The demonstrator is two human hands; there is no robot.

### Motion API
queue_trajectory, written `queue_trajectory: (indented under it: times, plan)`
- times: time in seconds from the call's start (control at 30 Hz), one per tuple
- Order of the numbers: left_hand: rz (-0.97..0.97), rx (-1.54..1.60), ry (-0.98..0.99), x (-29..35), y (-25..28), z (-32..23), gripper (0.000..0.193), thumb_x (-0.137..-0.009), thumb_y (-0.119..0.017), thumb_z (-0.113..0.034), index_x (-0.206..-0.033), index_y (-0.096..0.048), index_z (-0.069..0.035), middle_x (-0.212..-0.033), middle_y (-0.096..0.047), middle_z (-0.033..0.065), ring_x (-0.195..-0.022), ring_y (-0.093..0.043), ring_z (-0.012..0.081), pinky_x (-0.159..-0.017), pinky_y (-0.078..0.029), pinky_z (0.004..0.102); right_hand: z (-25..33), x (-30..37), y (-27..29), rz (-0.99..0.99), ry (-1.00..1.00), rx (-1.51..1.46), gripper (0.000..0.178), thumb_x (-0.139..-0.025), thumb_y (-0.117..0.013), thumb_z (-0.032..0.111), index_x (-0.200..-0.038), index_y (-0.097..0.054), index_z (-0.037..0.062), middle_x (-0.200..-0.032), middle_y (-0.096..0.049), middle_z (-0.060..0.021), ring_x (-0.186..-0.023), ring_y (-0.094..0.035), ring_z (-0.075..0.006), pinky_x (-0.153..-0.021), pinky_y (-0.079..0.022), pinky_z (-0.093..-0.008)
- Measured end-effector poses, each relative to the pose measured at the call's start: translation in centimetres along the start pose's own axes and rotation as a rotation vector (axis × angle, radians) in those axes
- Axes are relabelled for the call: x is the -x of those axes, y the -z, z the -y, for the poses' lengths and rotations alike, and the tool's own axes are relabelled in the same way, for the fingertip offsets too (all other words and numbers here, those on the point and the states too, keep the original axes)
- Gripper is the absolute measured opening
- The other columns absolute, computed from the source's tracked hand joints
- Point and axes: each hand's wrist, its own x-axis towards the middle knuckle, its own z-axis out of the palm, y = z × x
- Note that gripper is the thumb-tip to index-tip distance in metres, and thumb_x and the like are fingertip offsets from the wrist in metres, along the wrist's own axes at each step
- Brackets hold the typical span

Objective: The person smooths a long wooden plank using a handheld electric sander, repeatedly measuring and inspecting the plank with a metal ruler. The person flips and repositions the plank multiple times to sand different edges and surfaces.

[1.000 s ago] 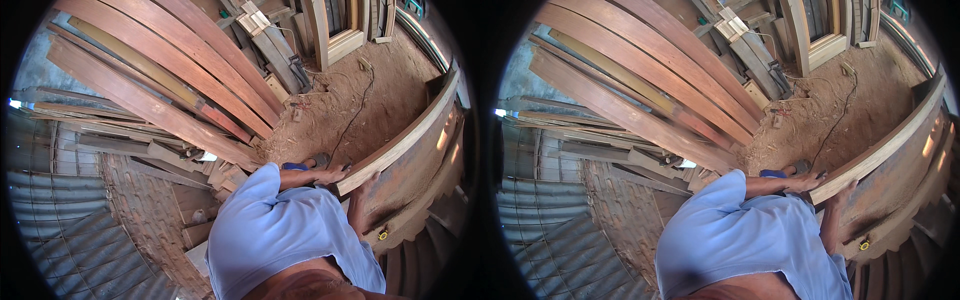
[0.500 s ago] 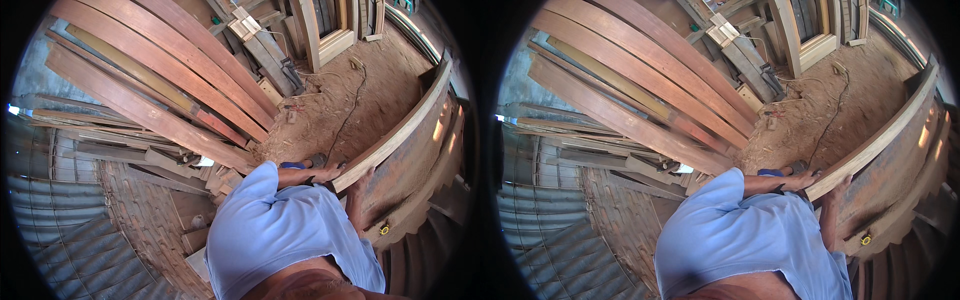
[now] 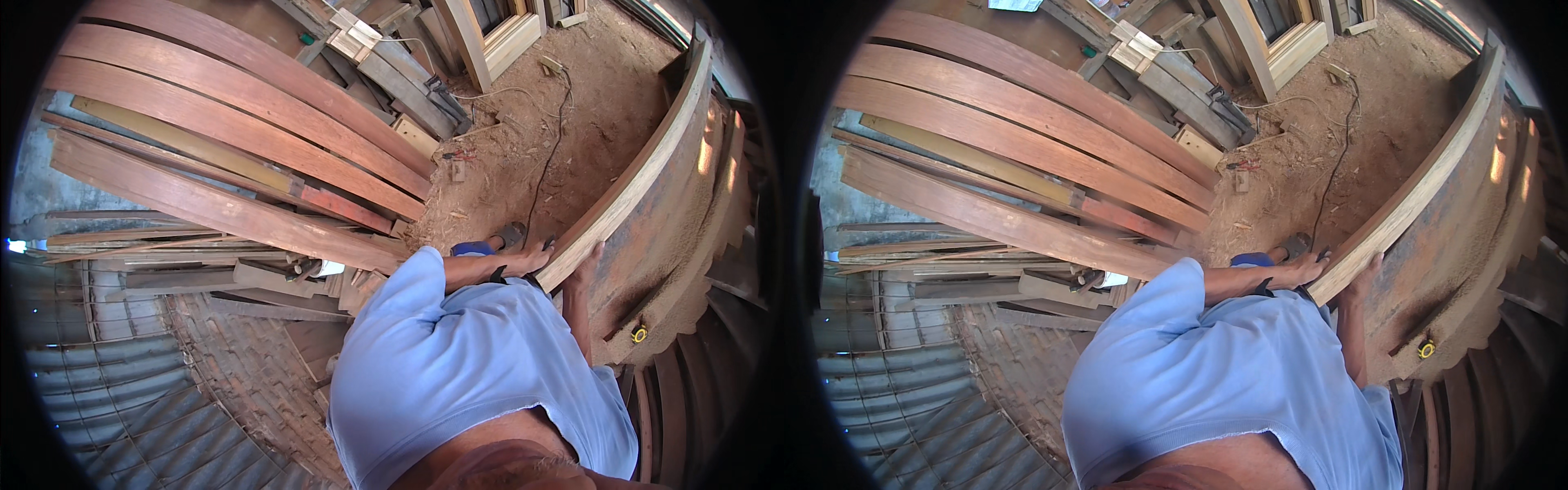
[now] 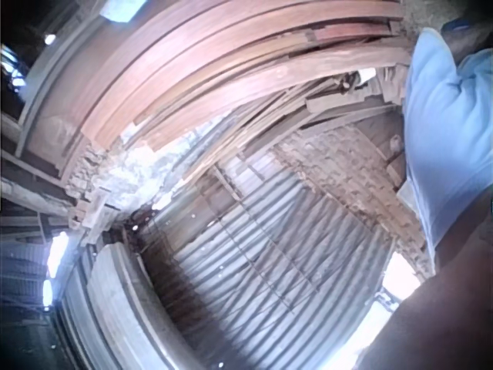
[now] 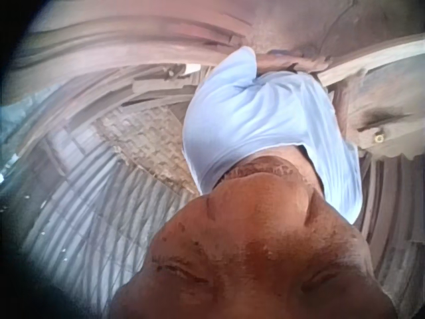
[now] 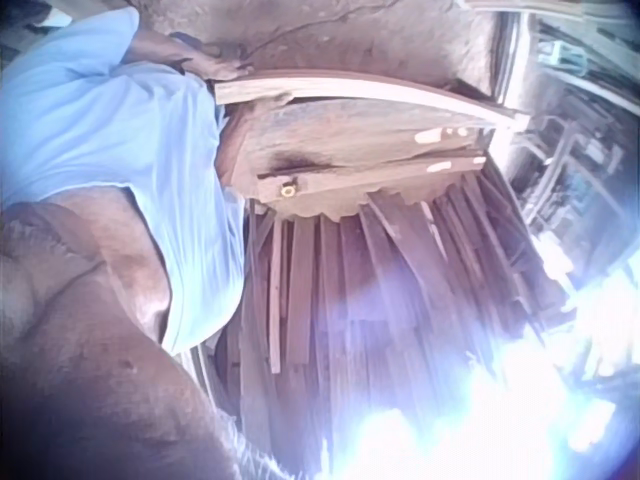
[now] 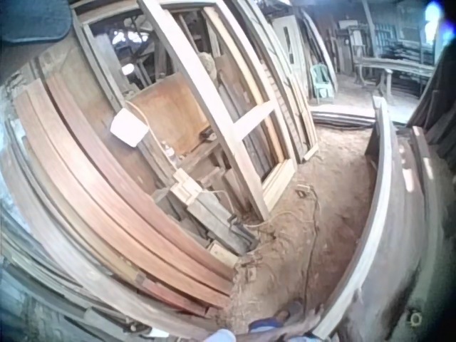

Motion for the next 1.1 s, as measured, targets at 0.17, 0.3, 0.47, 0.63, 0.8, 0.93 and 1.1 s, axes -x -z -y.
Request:
queue_trajectory:
  times: [0.17, 0.3, 0.47, 0.63, 0.8, 0.93, 1.1]
  plan:
    - [0.014, -0.005, 0.031, 0.5, 0.4, -0.3, 0.051, -0.106, -0.044, -0.034, -0.147, -0.048, -0.004, -0.142, -0.056, 0.0239, -0.133, -0.052, 0.0348, -0.108, -0.042, 0.0407, -0.2, 0.0, -0.4, 0.006, -0.048, -0.029, 0.072, -0.1, -0.035, 0.067, -0.129, -0.049, 0.0027, -0.099, -0.065, -0.0206, -0.085, -0.068, -0.0359, -0.076, -0.058, -0.0474]
    - [0.015, -0.009, 0.067, -1.3, 0.3, 1.5, 0.052, -0.106, -0.045, -0.036, -0.148, -0.046, -0.005, -0.146, -0.051, 0.0238, -0.136, -0.049, 0.0343, -0.11, -0.04, 0.0415, -0.4, -0.2, -0.5, 0.049, -0.037, -0.021, 0.071, -0.1, -0.035, 0.066, -0.133, -0.047, 0.0043, -0.105, -0.065, -0.0198, -0.089, -0.067, -0.0363, -0.079, -0.057, -0.0488]
    - [0.022, 0.037, 0.01, -2.6, 0.5, 3.0, 0.056, -0.107, -0.043, -0.037, -0.148, -0.044, 0.0, -0.143, -0.052, 0.0264, -0.135, -0.049, 0.035, -0.108, -0.041, 0.0419, -1.4, -1.6, 0.8, 0.046, -0.03, -0.072, 0.07, -0.102, -0.036, 0.064, -0.14, -0.044, 0.0063, -0.116, -0.062, -0.0169, -0.1, -0.065, -0.034, -0.089, -0.055, -0.0475]
    - [-0.018, 0.036, 0.085, -0.5, 0.5, 0.5, 0.052, -0.106, -0.044, -0.036, -0.139, -0.051, 0.003, -0.136, -0.055, 0.0313, -0.127, -0.055, 0.0396, -0.103, -0.045, 0.044, -2.0, -2.4, 2.7, 0.038, 0.048, 0.015, 0.068, -0.101, -0.04, 0.065, -0.136, -0.047, 0.0064, -0.114, -0.064, -0.0144, -0.101, -0.065, -0.0294, -0.09, -0.055, -0.0427]
    - [0.023, -0.053, -0.052, -0.7, 0.7, 1.9, 0.057, -0.105, -0.041, -0.04, -0.142, -0.047, 0.003, -0.134, -0.057, 0.0316, -0.128, -0.054, 0.043, -0.106, -0.042, 0.0443, -1.4, -1.4, 1.6, -0.019, -0.001, 0.016, 0.067, -0.101, -0.041, 0.064, -0.134, -0.049, 0.0056, -0.11, -0.065, -0.0151, -0.098, -0.066, -0.0298, -0.087, -0.056, -0.0425]
    - [-0.031, 0.027, -0.06, -2.7, -0.3, 4.6, 0.049, -0.105, -0.046, -0.034, -0.142, -0.05, -0.001, -0.134, -0.057, 0.0304, -0.129, -0.053, 0.0405, -0.106, -0.042, 0.0425, -1.7, -1.8, 2.0, -0.04, 0.01, 0.018, 0.067, -0.102, -0.041, 0.062, -0.135, -0.049, 0.0052, -0.114, -0.064, -0.0157, -0.101, -0.065, -0.0291, -0.09, -0.055, -0.0424]
    - [-0.024, 0.071, -0.002, -1.9, 0.4, 3.3, 0.053, -0.105, -0.044, -0.037, -0.144, -0.048, -0.002, -0.137, -0.055, 0.0307, -0.131, -0.051, 0.0408, -0.108, -0.041, 0.042, -2.1, -2.1, 1.7, -0.03, 0.012, -0.01, 0.066, -0.102, -0.041, 0.061, -0.138, -0.048, 0.0056, -0.117, -0.064, -0.0147, -0.106, -0.064, -0.0283, -0.092, -0.053, -0.0415]
